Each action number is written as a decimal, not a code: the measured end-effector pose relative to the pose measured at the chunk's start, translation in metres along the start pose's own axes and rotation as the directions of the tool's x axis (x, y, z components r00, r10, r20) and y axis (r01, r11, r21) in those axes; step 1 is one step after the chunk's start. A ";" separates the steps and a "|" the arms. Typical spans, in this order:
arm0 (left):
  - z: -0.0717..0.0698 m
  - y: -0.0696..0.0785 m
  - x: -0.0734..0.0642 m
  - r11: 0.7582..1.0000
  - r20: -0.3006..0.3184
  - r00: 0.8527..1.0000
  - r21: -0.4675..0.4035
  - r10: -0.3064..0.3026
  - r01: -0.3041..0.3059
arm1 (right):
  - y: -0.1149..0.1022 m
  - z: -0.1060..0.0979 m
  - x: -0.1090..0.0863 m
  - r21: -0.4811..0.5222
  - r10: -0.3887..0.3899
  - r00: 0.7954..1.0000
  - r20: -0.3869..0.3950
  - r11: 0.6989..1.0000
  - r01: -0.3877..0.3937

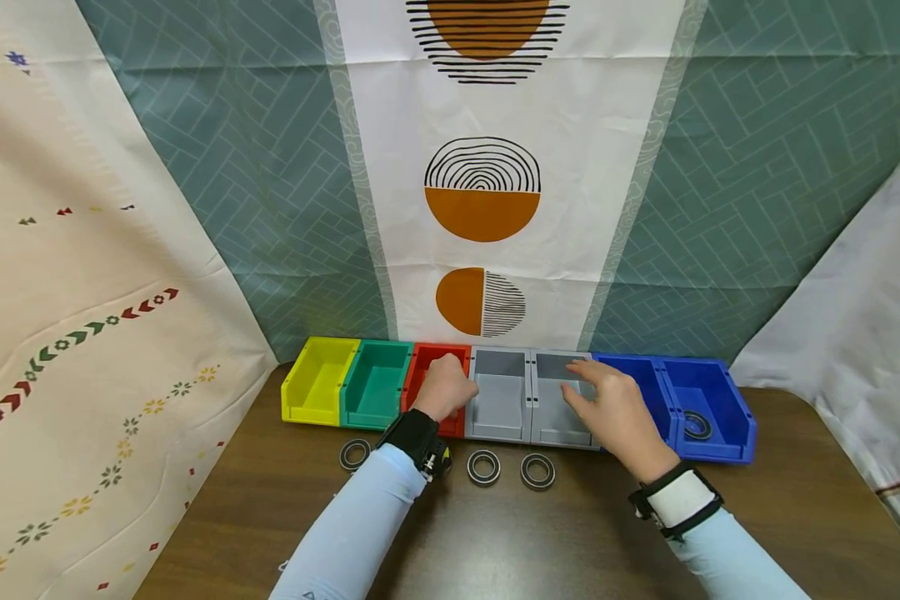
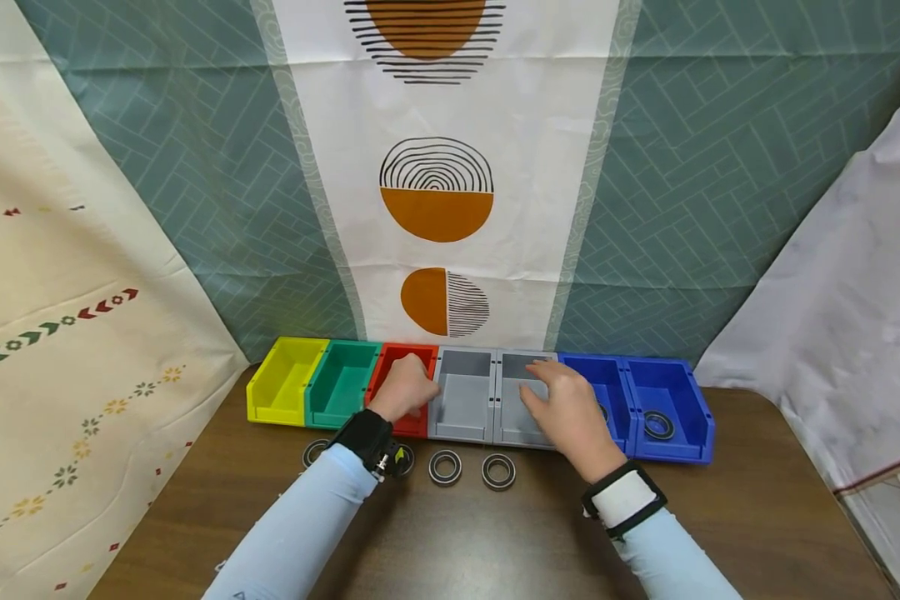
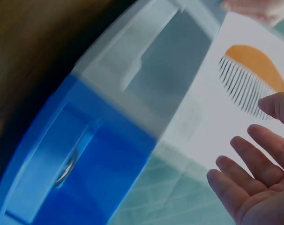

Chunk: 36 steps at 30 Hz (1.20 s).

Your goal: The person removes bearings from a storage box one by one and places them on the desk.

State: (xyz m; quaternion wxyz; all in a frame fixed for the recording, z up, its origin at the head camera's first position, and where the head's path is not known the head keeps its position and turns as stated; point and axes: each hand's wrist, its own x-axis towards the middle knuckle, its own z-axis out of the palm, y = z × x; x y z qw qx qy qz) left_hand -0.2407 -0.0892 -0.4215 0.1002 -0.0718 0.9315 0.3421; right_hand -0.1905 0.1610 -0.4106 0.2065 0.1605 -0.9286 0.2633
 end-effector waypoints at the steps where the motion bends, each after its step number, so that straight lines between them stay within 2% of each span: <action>1: 0.000 0.000 0.000 1.000 0.001 1.000 -0.001 0.001 -0.001 | 0.005 -0.001 0.001 -0.009 0.012 1.000 -0.006 1.000 -0.012; 9: 0.000 -0.002 -0.003 0.999 -0.015 0.999 0.024 0.046 -0.045 | 0.044 0.003 0.000 -0.031 0.090 0.995 -0.052 0.995 -0.092; 14: 0.002 -0.002 -0.005 0.998 -0.018 0.998 0.026 0.055 -0.054 | 0.062 0.009 -0.005 -0.044 0.127 0.991 -0.034 0.991 -0.128; 20: 0.003 -0.003 -0.004 0.999 -0.022 0.999 0.017 0.049 -0.048 | 0.073 0.015 -0.012 -0.090 0.191 0.981 0.033 0.978 -0.187; 25: 0.003 -0.003 -0.004 0.999 -0.024 0.999 0.016 0.043 -0.042 | 0.080 0.018 -0.015 -0.131 0.241 0.965 0.104 0.965 -0.226; 36: 0.002 -0.002 -0.002 0.999 -0.029 0.999 0.018 0.040 -0.039 | 0.086 0.020 -0.014 -0.179 0.272 0.929 0.249 0.956 -0.232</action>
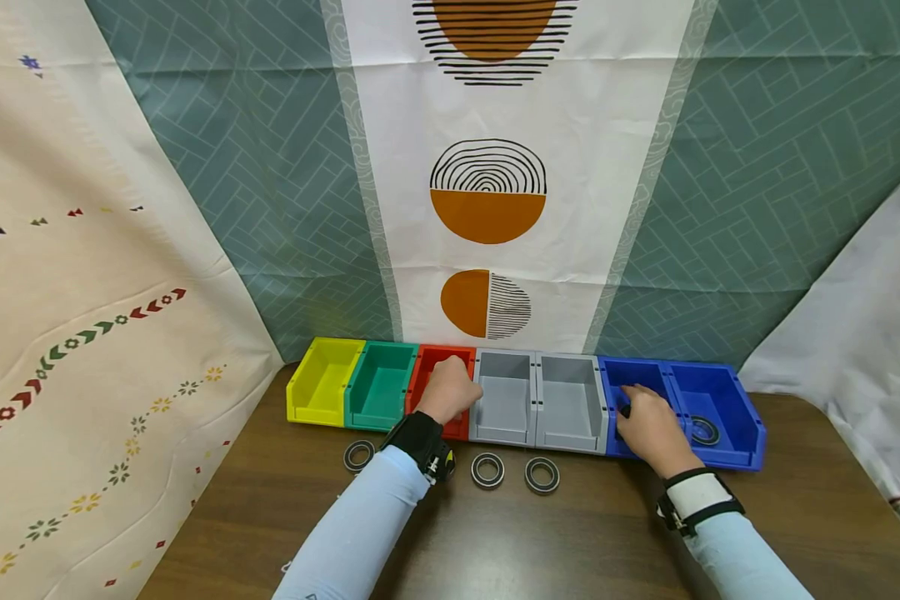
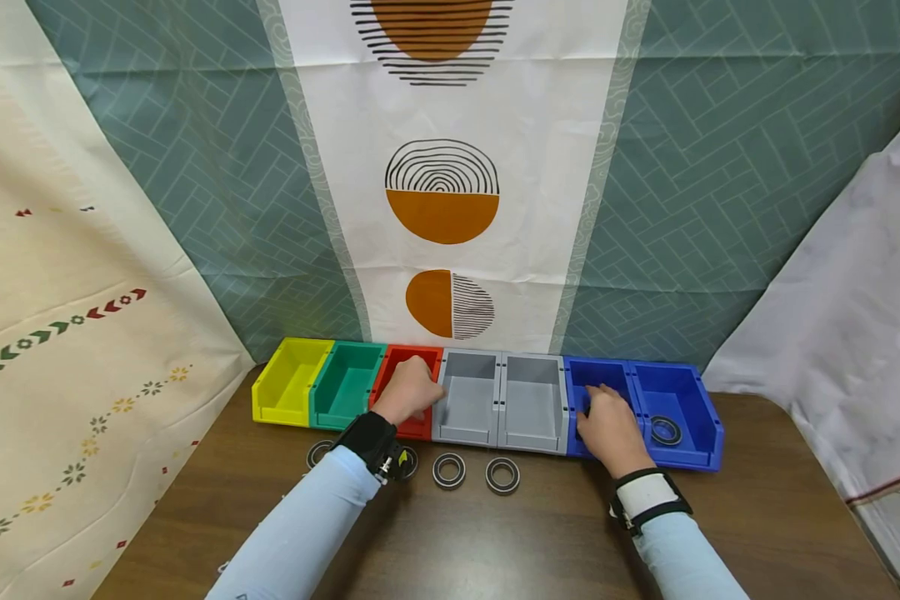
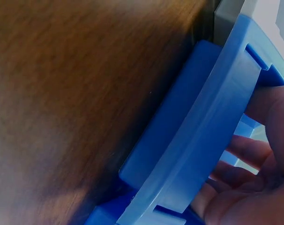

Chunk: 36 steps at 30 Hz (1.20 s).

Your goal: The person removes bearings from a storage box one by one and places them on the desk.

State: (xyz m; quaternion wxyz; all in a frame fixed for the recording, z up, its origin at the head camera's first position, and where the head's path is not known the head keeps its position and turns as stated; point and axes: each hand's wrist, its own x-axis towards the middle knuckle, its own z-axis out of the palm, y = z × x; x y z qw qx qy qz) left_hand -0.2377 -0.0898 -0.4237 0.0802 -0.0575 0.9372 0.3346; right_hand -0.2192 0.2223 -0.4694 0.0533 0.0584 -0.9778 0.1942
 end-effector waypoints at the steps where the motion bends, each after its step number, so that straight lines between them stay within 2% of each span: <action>1: 0.000 0.000 0.000 1.000 -0.001 1.000 0.000 0.000 0.000 | 0.000 0.000 0.000 0.001 0.002 1.000 0.009 1.000 -0.002; 7: 0.000 0.001 -0.001 1.000 0.002 1.000 -0.009 -0.001 0.001 | 0.000 0.000 -0.001 -0.014 0.007 0.999 0.048 1.000 -0.006; 16: -0.002 0.002 -0.001 1.000 0.003 1.000 -0.026 0.005 -0.005 | -0.004 -0.008 0.001 -0.026 0.088 0.985 0.148 0.996 -0.085; 28: -0.003 0.002 -0.001 1.000 0.009 1.000 -0.025 -0.007 0.007 | -0.008 -0.011 -0.002 -0.060 0.039 0.995 0.095 0.998 -0.033; 36: -0.004 0.002 -0.001 1.000 0.018 1.000 -0.023 -0.012 0.012 | -0.003 -0.006 -0.003 -0.017 0.055 0.996 0.069 0.998 -0.054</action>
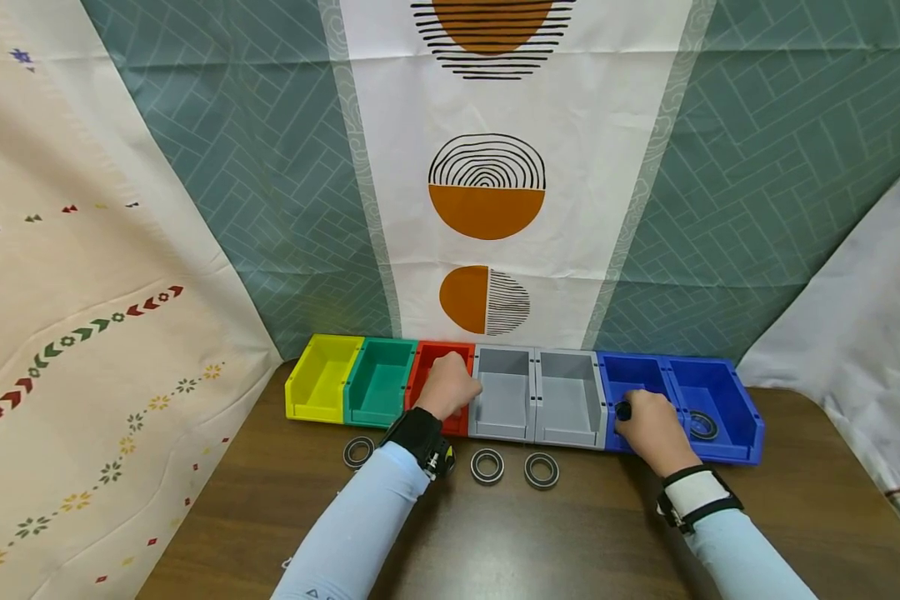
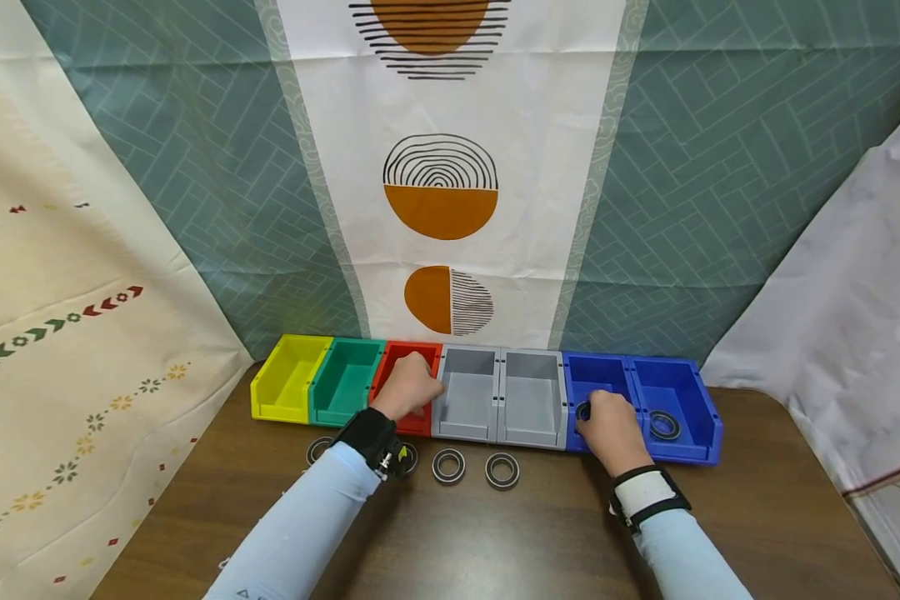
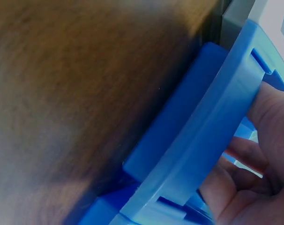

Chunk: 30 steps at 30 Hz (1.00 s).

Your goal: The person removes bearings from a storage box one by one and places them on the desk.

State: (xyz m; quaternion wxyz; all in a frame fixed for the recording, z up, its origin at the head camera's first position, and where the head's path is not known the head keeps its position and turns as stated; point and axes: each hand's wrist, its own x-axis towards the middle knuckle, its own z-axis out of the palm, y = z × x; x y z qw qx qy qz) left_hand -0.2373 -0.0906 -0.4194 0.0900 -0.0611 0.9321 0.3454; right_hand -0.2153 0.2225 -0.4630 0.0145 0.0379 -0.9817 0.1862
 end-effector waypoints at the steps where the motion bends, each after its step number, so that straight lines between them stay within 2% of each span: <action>1: 0.000 0.000 0.000 1.000 -0.003 1.000 0.000 0.001 -0.001 | 0.000 -0.001 0.000 -0.001 -0.005 1.000 -0.014 1.000 0.005; 8: -0.001 0.002 -0.001 1.000 -0.007 1.000 -0.006 -0.008 0.008 | -0.004 -0.008 -0.002 0.002 -0.015 0.993 -0.113 1.000 0.015; 14: 0.001 0.001 0.000 1.000 -0.007 1.000 0.002 -0.013 0.013 | -0.003 -0.015 -0.007 0.018 -0.029 0.972 -0.233 0.999 0.034; 22: 0.002 0.001 0.001 1.000 -0.010 1.000 0.008 -0.014 0.015 | -0.003 -0.018 -0.010 0.024 -0.041 0.952 -0.302 0.998 0.050; 25: 0.002 0.001 0.000 1.000 -0.005 1.000 0.005 -0.020 0.020 | -0.004 -0.019 -0.012 0.025 -0.058 0.939 -0.338 0.997 0.071; 30: 0.001 0.002 0.000 1.000 0.000 1.000 0.000 -0.025 0.025 | -0.011 -0.022 -0.015 0.016 -0.118 0.906 -0.406 0.991 0.136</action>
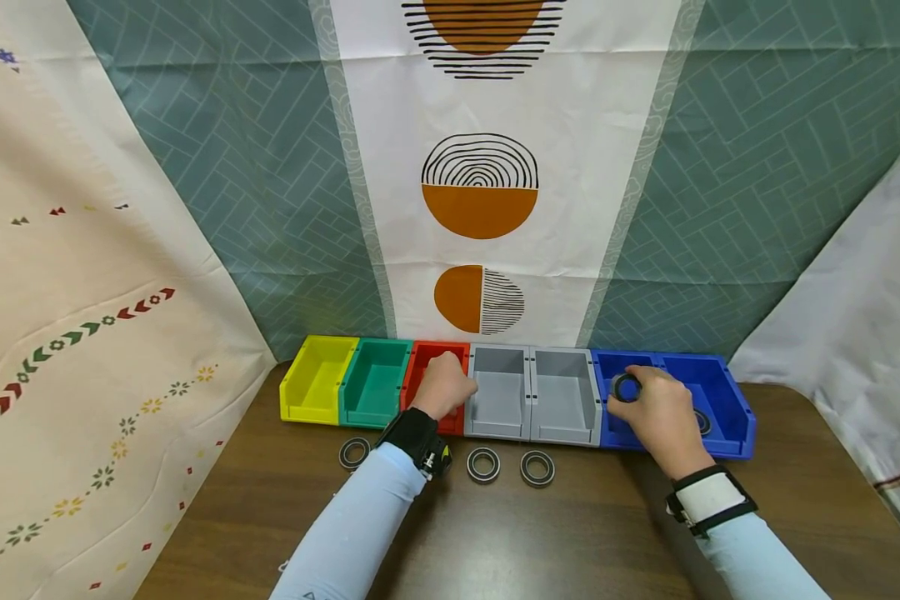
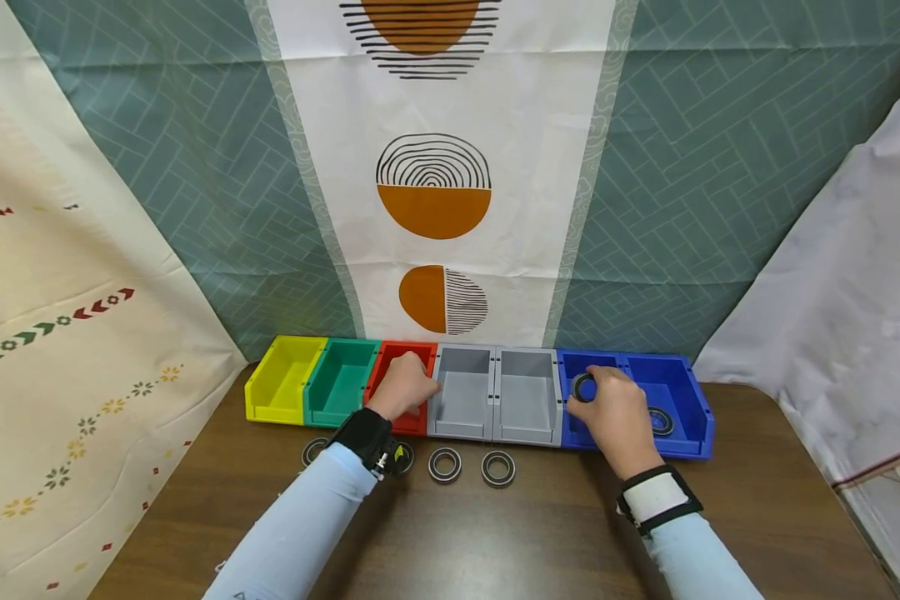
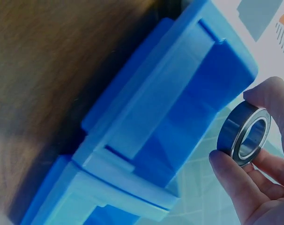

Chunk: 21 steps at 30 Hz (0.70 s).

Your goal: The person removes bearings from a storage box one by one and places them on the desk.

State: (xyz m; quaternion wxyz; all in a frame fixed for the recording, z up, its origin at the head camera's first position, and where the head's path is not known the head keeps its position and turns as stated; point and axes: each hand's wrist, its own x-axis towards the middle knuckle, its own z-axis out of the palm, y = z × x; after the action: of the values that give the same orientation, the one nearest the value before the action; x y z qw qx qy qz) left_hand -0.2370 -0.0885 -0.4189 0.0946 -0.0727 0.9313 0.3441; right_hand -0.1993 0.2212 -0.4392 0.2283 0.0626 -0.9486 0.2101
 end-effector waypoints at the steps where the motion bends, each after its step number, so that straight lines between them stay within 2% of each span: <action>1: 0.000 0.000 0.000 1.000 0.001 1.000 -0.002 0.001 -0.001 | -0.002 -0.001 0.000 0.004 -0.009 1.000 -0.007 1.000 0.009; 9: -0.001 0.000 0.001 1.000 0.008 1.000 -0.004 0.000 0.000 | -0.016 -0.009 -0.005 0.050 -0.056 0.997 -0.046 0.997 0.058; 16: 0.000 0.000 0.001 1.000 -0.001 1.000 0.005 0.006 -0.006 | -0.031 -0.015 -0.015 0.055 -0.076 0.997 0.002 0.996 0.076; 21: 0.001 -0.001 0.002 1.000 0.000 1.000 0.014 0.008 -0.008 | -0.036 -0.013 -0.024 0.076 -0.103 0.995 0.001 0.992 0.102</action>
State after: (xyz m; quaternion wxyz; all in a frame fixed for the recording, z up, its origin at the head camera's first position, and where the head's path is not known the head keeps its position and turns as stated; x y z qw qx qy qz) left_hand -0.2390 -0.0890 -0.4209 0.0934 -0.0682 0.9341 0.3378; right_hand -0.1653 0.1951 -0.4267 0.2339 0.1204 -0.9360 0.2337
